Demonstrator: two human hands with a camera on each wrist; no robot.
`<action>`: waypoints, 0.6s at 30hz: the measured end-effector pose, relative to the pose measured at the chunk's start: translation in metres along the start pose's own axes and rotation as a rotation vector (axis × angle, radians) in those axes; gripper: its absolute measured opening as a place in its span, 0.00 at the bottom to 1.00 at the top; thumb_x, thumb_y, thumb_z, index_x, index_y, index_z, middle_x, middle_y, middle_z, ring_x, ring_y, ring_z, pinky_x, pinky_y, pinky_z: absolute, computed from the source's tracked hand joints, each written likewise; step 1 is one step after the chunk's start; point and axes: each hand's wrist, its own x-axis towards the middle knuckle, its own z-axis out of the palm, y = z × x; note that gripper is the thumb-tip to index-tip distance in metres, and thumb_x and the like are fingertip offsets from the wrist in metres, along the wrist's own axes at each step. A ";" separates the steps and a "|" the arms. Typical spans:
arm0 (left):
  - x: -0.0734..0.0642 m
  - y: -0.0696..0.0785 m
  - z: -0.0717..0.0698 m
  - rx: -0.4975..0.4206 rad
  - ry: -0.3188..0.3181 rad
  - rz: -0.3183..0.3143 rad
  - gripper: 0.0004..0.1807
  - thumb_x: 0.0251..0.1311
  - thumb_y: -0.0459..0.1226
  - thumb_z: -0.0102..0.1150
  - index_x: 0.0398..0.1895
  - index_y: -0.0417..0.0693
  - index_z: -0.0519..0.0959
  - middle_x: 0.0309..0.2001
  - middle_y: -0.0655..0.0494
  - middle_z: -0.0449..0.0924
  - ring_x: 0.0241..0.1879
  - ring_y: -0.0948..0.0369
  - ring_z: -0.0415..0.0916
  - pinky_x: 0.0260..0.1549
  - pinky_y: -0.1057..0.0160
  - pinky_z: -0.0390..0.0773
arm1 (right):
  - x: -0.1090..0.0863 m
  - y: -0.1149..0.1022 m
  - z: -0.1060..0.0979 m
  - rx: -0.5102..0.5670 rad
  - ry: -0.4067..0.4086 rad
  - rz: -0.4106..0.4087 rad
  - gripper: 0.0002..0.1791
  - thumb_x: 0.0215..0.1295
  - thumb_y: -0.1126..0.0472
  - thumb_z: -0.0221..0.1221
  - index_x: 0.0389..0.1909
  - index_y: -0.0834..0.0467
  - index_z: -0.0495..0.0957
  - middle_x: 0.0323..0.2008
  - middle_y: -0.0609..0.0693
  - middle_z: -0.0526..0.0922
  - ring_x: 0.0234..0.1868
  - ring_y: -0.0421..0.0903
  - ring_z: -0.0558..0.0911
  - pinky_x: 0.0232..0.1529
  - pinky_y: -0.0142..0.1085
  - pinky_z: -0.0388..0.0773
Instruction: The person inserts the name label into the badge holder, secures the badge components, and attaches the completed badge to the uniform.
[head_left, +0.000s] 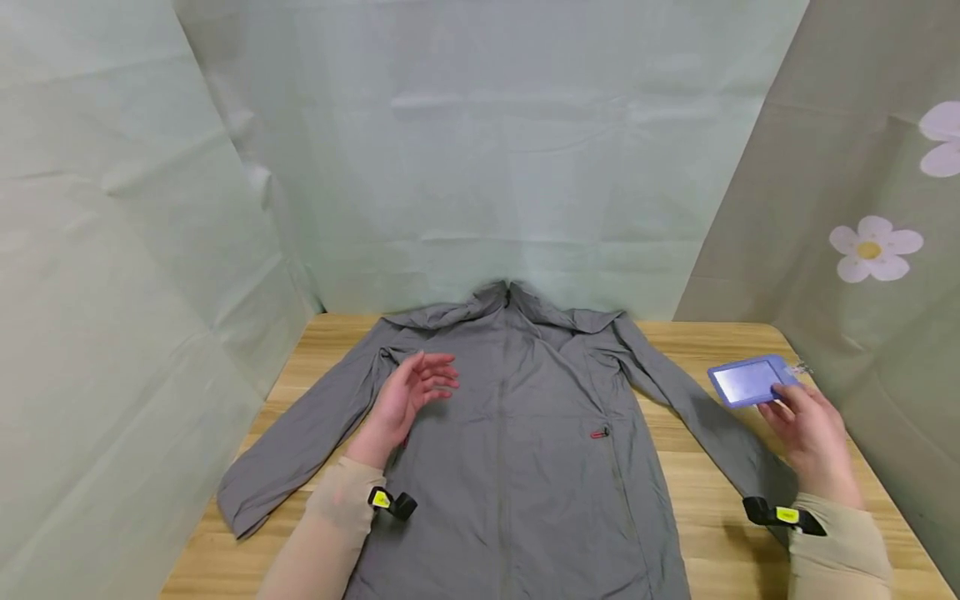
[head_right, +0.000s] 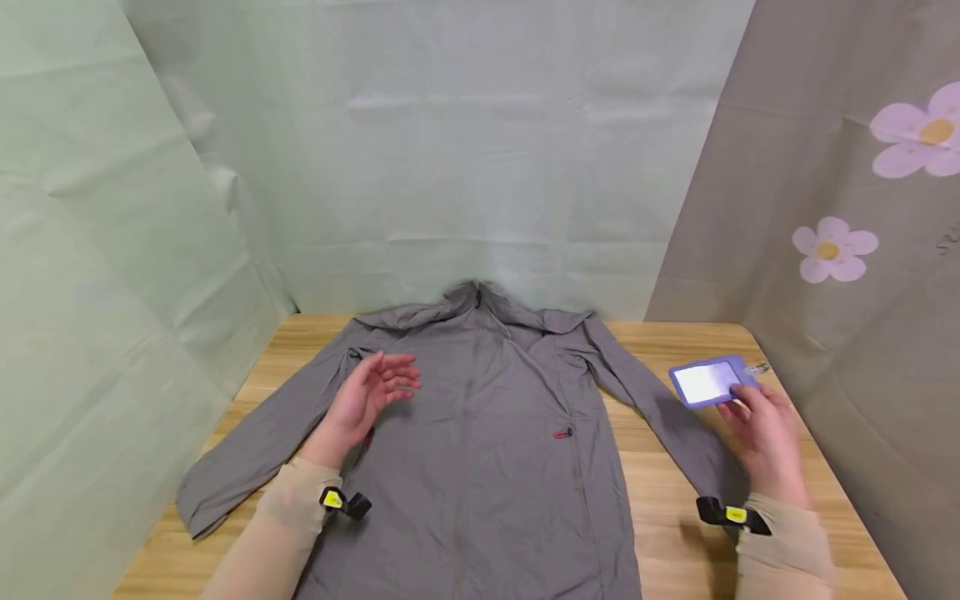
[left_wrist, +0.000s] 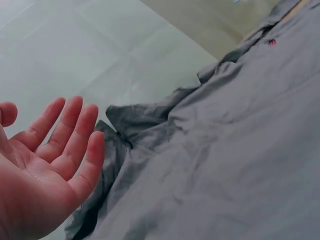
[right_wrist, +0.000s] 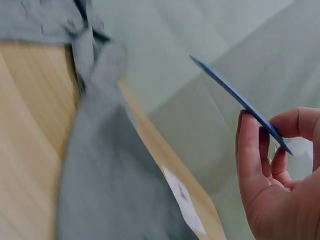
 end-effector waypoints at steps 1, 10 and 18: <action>0.001 0.001 0.002 -0.003 0.000 0.006 0.36 0.85 0.58 0.41 0.70 0.33 0.76 0.52 0.49 0.86 0.52 0.52 0.84 0.56 0.51 0.83 | 0.000 0.003 0.004 0.009 -0.026 -0.007 0.03 0.80 0.68 0.57 0.46 0.56 0.76 0.37 0.50 0.85 0.36 0.45 0.90 0.42 0.34 0.89; 0.002 0.010 0.030 -0.029 0.018 0.063 0.32 0.86 0.50 0.40 0.69 0.29 0.75 0.49 0.50 0.87 0.49 0.53 0.85 0.53 0.53 0.84 | -0.007 0.032 0.051 -0.034 -0.167 0.004 0.08 0.81 0.67 0.57 0.54 0.55 0.76 0.43 0.49 0.86 0.42 0.44 0.90 0.47 0.35 0.88; 0.004 0.016 0.066 -0.014 0.000 0.115 0.28 0.85 0.46 0.44 0.71 0.30 0.74 0.49 0.51 0.87 0.50 0.52 0.85 0.55 0.53 0.83 | -0.016 0.056 0.115 -0.031 -0.292 -0.004 0.08 0.82 0.70 0.51 0.56 0.59 0.68 0.43 0.50 0.84 0.43 0.43 0.88 0.51 0.34 0.87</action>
